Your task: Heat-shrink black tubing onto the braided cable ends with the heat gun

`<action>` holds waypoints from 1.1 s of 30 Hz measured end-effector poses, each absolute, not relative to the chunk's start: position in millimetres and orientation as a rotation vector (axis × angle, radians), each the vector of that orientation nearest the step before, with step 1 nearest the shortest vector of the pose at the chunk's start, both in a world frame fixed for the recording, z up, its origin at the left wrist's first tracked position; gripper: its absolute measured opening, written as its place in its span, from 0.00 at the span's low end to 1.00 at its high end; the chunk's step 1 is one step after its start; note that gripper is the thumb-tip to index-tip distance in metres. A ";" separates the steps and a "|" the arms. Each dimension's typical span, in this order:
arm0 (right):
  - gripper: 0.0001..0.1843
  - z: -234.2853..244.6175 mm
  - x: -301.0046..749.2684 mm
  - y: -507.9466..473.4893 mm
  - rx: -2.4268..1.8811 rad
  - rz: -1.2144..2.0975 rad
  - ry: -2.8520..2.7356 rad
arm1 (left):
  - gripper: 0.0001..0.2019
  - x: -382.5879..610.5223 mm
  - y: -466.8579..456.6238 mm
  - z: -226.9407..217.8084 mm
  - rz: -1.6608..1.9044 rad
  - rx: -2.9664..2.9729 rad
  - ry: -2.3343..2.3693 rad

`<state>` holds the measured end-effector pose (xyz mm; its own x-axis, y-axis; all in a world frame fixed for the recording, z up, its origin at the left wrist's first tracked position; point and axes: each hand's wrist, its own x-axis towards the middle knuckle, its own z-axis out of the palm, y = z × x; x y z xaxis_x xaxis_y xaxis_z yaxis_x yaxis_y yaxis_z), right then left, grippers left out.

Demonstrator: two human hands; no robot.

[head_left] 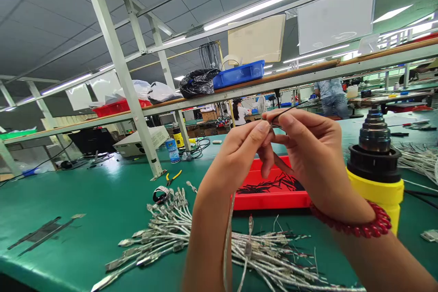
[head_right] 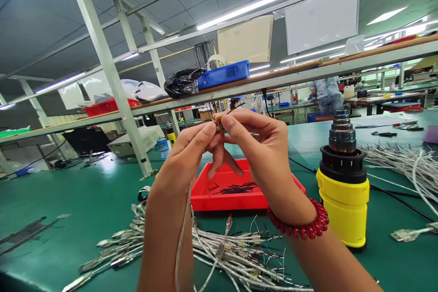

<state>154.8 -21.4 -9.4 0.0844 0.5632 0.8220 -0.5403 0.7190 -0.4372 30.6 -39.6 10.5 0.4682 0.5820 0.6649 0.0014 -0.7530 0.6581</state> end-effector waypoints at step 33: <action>0.06 -13.6 146.8 -10.1 -0.070 0.975 -1.161 | 0.17 30.5 -35.8 13.9 1.311 1.986 0.571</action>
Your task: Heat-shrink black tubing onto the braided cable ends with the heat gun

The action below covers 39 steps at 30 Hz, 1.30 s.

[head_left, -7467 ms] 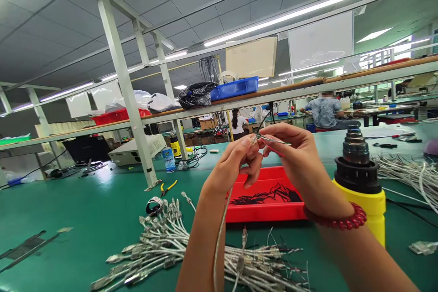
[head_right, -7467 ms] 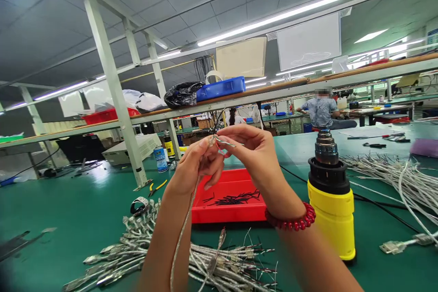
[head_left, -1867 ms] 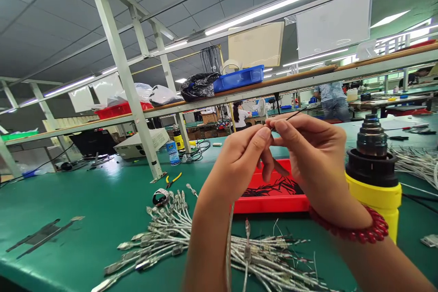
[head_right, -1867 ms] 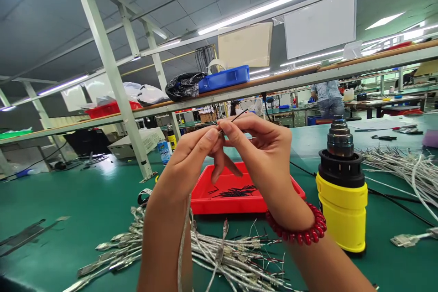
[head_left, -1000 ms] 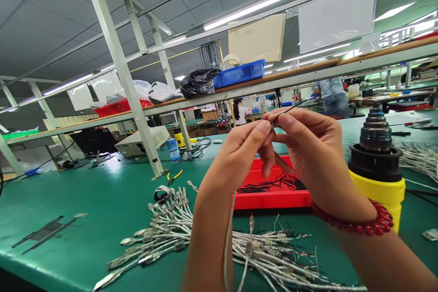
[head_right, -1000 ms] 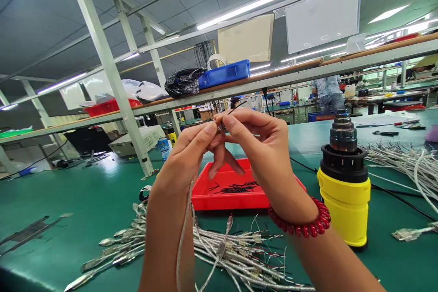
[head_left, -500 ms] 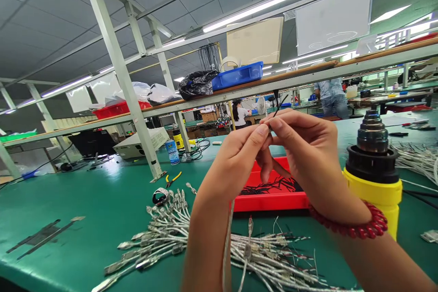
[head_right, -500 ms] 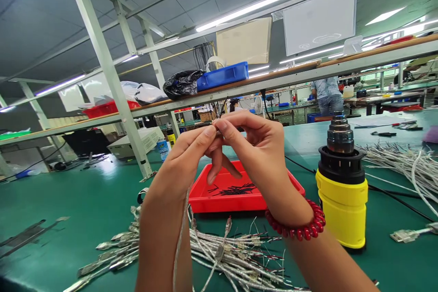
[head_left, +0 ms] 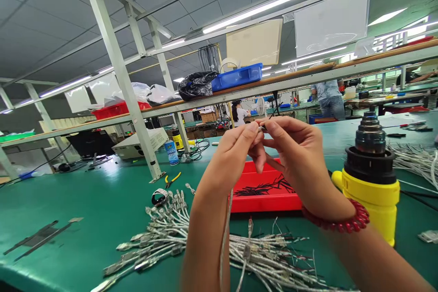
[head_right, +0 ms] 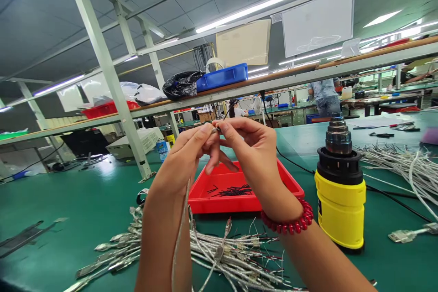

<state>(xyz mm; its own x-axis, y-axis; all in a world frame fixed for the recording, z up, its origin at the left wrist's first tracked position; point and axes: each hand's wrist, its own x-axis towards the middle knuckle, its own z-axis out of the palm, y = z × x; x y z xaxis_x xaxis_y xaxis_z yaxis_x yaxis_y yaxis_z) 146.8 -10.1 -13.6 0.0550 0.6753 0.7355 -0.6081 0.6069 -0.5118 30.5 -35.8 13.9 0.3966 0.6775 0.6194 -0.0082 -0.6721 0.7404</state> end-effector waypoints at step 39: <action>0.03 1.2 202.6 -24.6 -0.357 -0.023 -1.501 | 0.23 25.5 -28.3 11.3 1.815 2.879 1.010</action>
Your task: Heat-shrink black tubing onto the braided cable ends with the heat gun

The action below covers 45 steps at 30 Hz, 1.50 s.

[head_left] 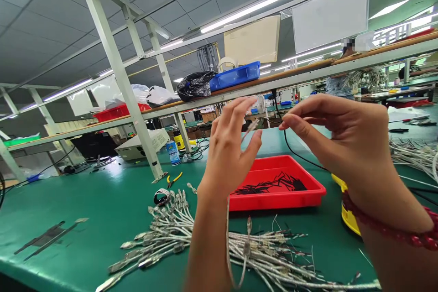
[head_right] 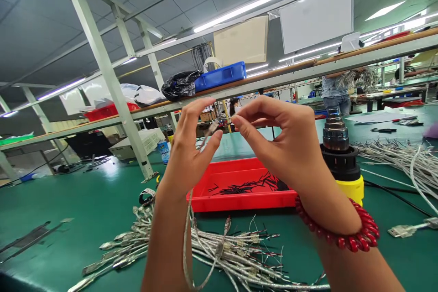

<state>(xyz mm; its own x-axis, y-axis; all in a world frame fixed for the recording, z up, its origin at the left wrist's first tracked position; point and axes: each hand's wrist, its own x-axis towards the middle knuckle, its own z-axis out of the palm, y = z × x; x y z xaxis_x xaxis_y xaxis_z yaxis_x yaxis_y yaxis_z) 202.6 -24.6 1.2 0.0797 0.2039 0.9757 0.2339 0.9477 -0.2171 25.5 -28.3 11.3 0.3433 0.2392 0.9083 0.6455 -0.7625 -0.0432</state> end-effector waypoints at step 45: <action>0.04 3.5 206.2 -10.3 -0.145 0.319 -1.544 | 0.10 65.4 -35.4 15.1 -2.604 -2.705 -0.927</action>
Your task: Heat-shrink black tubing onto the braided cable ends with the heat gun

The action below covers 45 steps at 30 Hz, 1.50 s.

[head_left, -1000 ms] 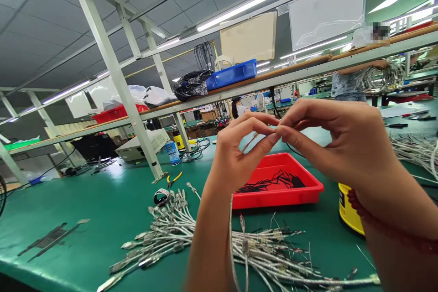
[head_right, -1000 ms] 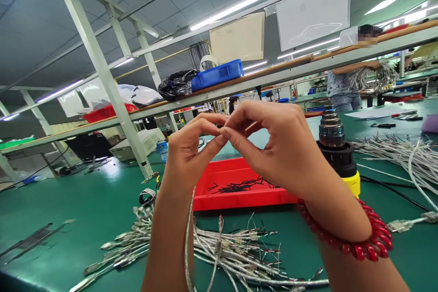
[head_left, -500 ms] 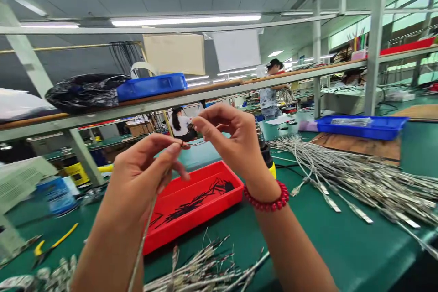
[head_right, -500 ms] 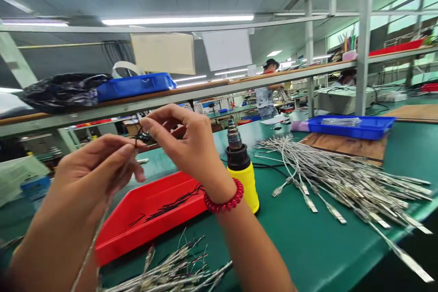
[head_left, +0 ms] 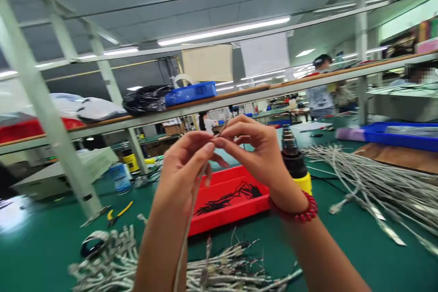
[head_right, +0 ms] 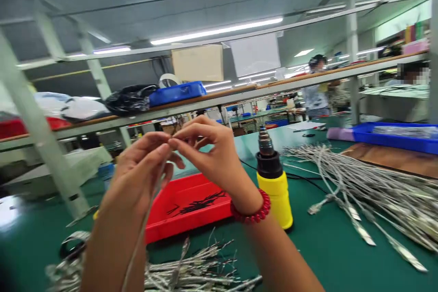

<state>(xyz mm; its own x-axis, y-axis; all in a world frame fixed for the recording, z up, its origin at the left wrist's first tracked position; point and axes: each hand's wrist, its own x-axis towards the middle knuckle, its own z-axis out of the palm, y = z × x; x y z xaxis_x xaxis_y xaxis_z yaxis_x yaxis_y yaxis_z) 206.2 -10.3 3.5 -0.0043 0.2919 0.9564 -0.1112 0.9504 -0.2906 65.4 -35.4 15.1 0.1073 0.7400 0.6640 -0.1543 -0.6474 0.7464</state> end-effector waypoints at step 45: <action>0.04 -4.6 176.0 -23.6 -0.017 0.505 -1.293 | 0.05 65.9 -46.5 3.8 1.971 1.983 0.477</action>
<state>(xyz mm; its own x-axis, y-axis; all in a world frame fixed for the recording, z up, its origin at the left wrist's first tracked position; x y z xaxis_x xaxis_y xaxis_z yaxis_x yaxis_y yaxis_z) 176.0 -23.6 -4.6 0.1818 0.3669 0.9123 -0.3481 0.8917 -0.2892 65.9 -46.5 3.8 0.0012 0.4383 0.8988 0.0208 -0.8987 0.4382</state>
